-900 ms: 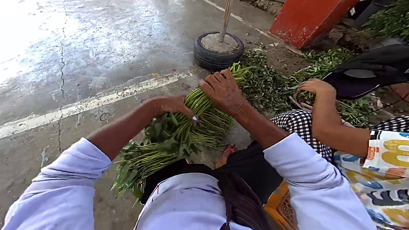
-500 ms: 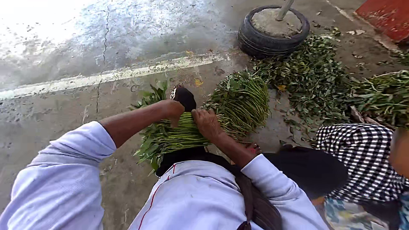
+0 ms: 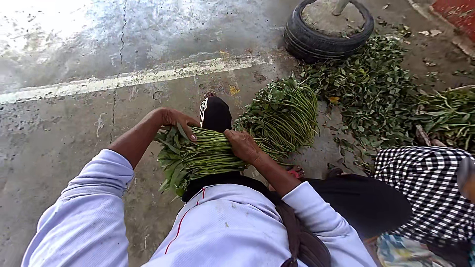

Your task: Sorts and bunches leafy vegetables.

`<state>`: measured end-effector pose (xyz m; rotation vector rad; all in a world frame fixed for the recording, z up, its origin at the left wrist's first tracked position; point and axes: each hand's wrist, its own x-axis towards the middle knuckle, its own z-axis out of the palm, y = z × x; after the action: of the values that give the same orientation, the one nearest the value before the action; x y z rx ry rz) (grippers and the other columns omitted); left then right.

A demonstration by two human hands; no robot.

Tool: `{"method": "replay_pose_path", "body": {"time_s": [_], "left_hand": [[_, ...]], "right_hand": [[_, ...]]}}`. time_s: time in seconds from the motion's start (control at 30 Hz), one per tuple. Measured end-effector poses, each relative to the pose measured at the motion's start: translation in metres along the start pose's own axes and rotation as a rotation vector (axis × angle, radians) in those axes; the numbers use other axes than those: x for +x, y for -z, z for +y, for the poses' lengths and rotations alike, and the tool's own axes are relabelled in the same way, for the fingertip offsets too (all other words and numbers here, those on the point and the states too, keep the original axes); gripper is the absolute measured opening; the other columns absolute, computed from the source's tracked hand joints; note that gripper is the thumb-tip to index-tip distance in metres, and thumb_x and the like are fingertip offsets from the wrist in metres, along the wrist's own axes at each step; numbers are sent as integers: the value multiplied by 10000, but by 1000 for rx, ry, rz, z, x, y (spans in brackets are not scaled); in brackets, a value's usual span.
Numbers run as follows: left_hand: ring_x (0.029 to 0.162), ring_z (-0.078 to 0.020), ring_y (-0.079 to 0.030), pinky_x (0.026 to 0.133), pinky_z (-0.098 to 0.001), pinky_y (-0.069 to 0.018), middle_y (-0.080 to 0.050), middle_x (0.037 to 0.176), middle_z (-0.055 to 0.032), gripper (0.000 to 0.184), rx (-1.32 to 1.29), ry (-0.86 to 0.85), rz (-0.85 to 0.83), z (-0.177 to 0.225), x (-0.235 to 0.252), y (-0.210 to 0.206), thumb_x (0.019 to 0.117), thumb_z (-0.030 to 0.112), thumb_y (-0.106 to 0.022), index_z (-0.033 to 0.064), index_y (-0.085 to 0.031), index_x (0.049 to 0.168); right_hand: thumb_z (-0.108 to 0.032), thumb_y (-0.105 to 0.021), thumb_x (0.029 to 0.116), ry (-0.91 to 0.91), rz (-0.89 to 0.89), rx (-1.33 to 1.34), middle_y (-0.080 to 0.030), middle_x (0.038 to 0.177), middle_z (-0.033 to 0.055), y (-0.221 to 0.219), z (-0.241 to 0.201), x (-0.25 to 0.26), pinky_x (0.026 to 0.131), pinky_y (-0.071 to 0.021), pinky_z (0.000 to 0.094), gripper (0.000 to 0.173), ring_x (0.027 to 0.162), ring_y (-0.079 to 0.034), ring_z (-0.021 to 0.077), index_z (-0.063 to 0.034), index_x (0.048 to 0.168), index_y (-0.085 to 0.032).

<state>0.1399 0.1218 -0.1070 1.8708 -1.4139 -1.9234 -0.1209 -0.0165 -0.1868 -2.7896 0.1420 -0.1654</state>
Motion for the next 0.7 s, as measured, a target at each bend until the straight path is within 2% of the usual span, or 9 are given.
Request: {"method": "replay_pose_path", "body": {"time_s": [0.07, 0.13, 0.27, 0.3, 0.37, 0.43, 0.5, 0.6, 0.7], "left_hand": [[950, -149, -630, 854, -343, -540, -641, 1154, -116, 423, -121, 78, 102, -19, -7, 7, 1016, 156, -593, 72, -506, 1421], [1060, -192, -612, 948, -396, -510, -622, 1229, -144, 410, -153, 146, 260, -34, -18, 15, 1065, 205, -525, 53, -494, 1444], [1363, -484, -466, 1086, -709, -363, -504, 1455, -285, 642, 343, 354, 914, -7, -52, 14, 924, 362, -773, 32, -555, 1430], [1431, -529, -358, 1119, -742, -282, -426, 1523, -313, 673, 467, 313, 1100, 13, -60, 0, 895, 319, -801, 19, -544, 1440], [1531, -441, -239, 1217, -637, -216, -349, 1614, -243, 614, 579, -2, 1342, 58, -63, -45, 962, 278, -704, 28, -499, 1484], [1554, -317, -250, 1265, -548, -222, -343, 1645, -151, 536, 543, -356, 1363, 90, -31, -108, 1038, 280, -575, 40, -486, 1509], [1569, -278, -217, 1278, -569, -151, -317, 1668, -103, 563, 615, -461, 1292, 81, 25, -153, 1065, 401, -480, 87, -481, 1532], [1585, -298, -152, 1248, -669, -49, -260, 1695, -84, 587, 701, -191, 1347, 24, 78, -159, 1099, 503, -283, 211, -405, 1593], [1562, -384, -204, 1209, -733, -54, -323, 1667, -106, 561, 662, -43, 1419, 1, 86, -156, 1095, 492, -269, 266, -416, 1587]], "right_hand": [[61, -721, 819, -68, -69, -4, -693, 1017, 226, 3, 0, 0, 808, -540, 594, 380, 927, -705, 417, 9, 1180, -615], [43, -688, 859, -167, -192, -8, -689, 1042, 245, 12, -6, 4, 837, -535, 607, 358, 945, -699, 440, 9, 1202, -590], [0, -679, 890, -272, -349, -31, -679, 1081, 252, 24, -12, 8, 860, -529, 611, 387, 982, -691, 447, 0, 1253, -542], [-10, -682, 893, -284, -354, -35, -679, 1079, 251, 24, -13, 8, 850, -529, 613, 387, 977, -690, 449, -3, 1254, -544], [-14, -697, 887, -285, -319, -42, -683, 1070, 250, 23, -15, 6, 821, -536, 617, 389, 944, -694, 453, 0, 1250, -559], [-18, -697, 894, -252, -232, -42, -684, 1032, 253, 18, -18, 2, 796, -537, 618, 347, 902, -695, 454, 15, 1221, -587], [-55, -702, 905, -181, -62, -36, -692, 988, 254, 8, -17, -4, 800, -529, 610, 280, 886, -694, 439, 40, 1164, -652], [-48, -658, 937, 1, 202, -127, -698, 1009, 204, -10, 3, -13, 791, -548, 551, 256, 917, -704, 382, -21, 1192, -670], [-40, -765, 811, 103, 250, -95, -721, 1116, 142, -16, 32, -23, 1008, -476, 575, 633, 1045, -693, 320, -144, 1417, -611]]}}
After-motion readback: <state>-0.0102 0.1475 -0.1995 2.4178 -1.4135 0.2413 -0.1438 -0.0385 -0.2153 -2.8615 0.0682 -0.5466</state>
